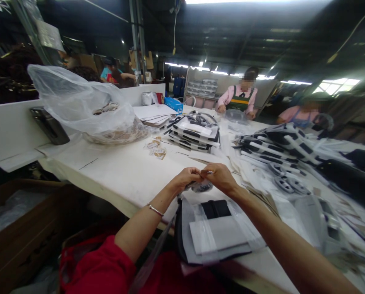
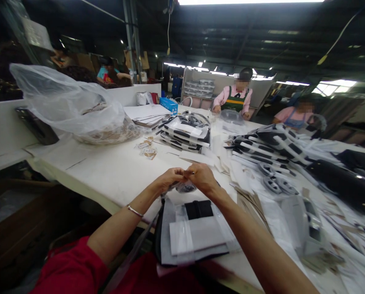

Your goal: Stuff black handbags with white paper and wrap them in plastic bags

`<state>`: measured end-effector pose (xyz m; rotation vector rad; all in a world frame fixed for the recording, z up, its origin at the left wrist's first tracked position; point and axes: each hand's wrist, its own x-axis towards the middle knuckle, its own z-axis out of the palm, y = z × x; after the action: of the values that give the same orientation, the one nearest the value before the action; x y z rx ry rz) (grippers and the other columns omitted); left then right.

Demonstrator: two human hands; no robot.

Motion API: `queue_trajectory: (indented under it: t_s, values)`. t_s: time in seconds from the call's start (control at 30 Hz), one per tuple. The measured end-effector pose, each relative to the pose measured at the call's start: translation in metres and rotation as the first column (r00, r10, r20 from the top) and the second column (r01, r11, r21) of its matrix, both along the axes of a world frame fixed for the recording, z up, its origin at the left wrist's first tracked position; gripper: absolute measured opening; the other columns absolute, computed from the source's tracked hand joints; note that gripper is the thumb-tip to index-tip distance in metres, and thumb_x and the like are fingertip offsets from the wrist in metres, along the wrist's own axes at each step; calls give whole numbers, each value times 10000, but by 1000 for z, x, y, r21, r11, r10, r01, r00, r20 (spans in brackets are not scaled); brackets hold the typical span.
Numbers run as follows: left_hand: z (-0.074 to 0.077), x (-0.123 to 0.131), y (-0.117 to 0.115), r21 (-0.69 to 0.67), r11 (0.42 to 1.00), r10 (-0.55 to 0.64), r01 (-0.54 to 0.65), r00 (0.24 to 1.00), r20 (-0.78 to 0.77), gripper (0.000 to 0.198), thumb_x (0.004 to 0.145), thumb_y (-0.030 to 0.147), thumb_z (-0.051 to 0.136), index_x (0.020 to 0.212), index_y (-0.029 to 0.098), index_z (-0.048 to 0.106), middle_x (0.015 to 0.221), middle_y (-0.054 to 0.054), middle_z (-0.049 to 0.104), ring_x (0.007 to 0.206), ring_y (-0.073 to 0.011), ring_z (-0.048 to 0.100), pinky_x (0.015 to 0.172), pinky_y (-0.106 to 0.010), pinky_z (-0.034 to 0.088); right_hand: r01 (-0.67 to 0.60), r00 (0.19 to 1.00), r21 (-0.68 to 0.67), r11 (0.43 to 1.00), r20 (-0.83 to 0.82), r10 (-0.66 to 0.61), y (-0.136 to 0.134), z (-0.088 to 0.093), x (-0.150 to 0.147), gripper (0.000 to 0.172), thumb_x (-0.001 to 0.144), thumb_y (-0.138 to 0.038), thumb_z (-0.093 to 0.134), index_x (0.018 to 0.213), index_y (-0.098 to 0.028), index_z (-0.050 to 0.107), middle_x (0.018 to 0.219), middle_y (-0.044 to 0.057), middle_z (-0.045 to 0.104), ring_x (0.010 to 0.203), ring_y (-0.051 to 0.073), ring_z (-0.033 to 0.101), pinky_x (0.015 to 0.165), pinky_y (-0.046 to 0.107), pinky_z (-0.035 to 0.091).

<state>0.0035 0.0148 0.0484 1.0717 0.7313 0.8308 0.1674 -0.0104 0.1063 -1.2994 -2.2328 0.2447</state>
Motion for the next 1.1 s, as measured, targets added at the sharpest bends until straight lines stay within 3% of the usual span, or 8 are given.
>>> queue_trajectory:
  t_s: [0.17,0.27,0.47,0.63,0.77,0.87,0.97,1.1]
  values:
    - [-5,4,3,-49,998,-29,30,999,34,314,470,172,793,741,138,637,625,3,662,529,-93,567,539,-205,399,-73,996,167,983,-30,79,-5,-17,17,168,854,-162,659,784,-258,777,754,7,747,737,172,669,832,319,487]
    - [-10,6,8,-86,996,-31,35,998,48,292,495,164,786,745,136,638,574,19,631,485,-81,536,507,-198,375,-156,987,252,955,1,161,-4,-30,27,149,882,-170,652,895,-267,765,875,15,769,824,180,698,999,405,438]
    - [-17,5,14,-136,988,-62,73,994,86,254,538,152,776,762,122,659,609,-7,651,506,-97,559,507,-210,391,-264,961,405,876,185,205,-9,-37,30,143,928,-176,606,986,-231,725,995,36,764,987,192,687,1049,431,410]
    - [-16,2,15,-137,987,-61,80,989,134,311,540,168,834,795,119,662,660,-16,667,550,-102,585,535,-209,412,-192,962,507,840,267,59,-16,-39,20,216,958,-133,531,1024,-225,714,1004,37,761,991,193,679,1106,450,351]
    - [-20,2,16,-156,987,-13,39,987,163,363,516,182,868,801,118,653,663,-12,665,560,-102,594,564,-213,442,-134,966,482,866,258,6,-21,-50,16,249,950,-205,569,1177,-205,672,1174,83,716,1117,242,641,1130,491,324]
    - [-25,2,19,-182,983,32,-1,986,166,278,529,169,838,712,113,636,624,-8,650,523,-95,574,549,-214,455,-115,986,421,900,155,54,-20,-59,17,285,954,-269,570,1218,-202,657,1250,100,680,1212,261,594,1107,501,372]
    - [-27,1,21,-214,975,87,-55,985,146,208,581,174,792,639,132,597,560,6,618,488,-101,559,532,-223,471,-73,996,378,923,-22,87,-20,-58,22,216,969,-263,532,1064,-232,723,1119,72,739,1143,242,644,1033,468,463]
    - [-24,-7,22,-234,960,175,-153,982,77,152,654,216,753,702,148,626,561,-2,629,503,-133,580,532,-252,502,131,975,326,936,-214,-62,-37,-35,49,184,946,-306,569,942,-243,741,956,41,768,979,224,705,990,438,500]
